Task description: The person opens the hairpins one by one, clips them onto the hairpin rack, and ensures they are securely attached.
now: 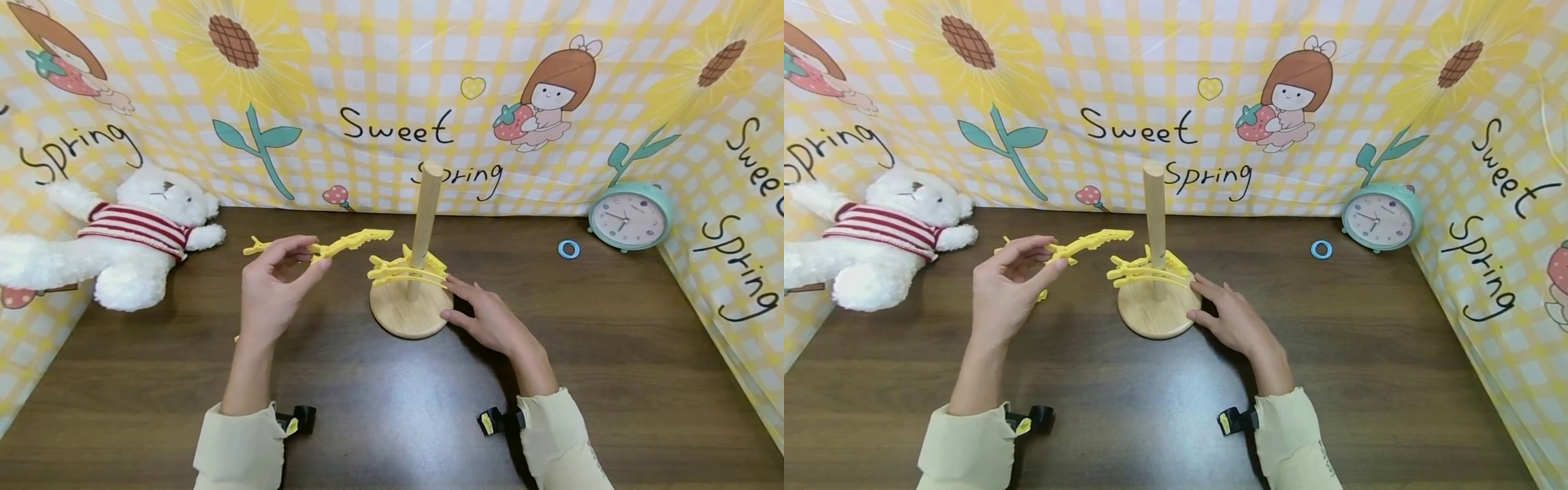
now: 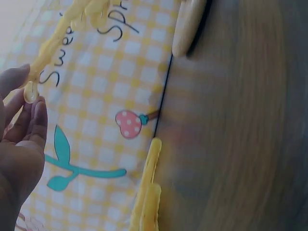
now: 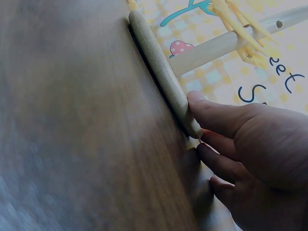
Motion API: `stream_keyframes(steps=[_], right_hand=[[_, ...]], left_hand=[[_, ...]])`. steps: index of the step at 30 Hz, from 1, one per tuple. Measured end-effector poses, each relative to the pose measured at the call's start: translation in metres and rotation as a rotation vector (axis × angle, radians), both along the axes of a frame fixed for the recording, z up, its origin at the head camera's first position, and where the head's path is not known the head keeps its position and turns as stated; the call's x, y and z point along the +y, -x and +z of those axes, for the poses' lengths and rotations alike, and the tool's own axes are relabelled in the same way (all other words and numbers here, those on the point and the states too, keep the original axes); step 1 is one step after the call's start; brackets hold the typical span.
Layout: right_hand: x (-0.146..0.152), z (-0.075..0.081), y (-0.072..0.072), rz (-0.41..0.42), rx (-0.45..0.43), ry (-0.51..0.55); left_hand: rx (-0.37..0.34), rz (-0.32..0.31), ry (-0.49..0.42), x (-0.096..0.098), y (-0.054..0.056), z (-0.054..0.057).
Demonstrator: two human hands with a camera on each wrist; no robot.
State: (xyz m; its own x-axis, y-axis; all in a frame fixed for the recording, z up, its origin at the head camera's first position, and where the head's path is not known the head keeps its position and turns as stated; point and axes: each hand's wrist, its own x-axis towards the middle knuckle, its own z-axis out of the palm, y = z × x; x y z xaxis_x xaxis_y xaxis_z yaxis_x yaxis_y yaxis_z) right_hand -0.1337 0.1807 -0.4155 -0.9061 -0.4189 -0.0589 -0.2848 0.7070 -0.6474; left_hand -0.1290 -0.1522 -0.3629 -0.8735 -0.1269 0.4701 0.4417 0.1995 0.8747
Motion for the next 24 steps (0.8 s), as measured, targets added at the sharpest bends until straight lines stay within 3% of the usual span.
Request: stream_keyframes(steps=[17, 24], right_hand=[[0.000, 0.000, 0.001, 0.011, 0.004, 0.001], [0.000, 0.000, 0.001, 0.009, 0.007, 0.000]], left_hand=[[0.210, -0.024, 0.126, 0.029, -0.001, 0.004], [0.209, -0.020, 0.176, 0.049, -0.001, -0.001]])
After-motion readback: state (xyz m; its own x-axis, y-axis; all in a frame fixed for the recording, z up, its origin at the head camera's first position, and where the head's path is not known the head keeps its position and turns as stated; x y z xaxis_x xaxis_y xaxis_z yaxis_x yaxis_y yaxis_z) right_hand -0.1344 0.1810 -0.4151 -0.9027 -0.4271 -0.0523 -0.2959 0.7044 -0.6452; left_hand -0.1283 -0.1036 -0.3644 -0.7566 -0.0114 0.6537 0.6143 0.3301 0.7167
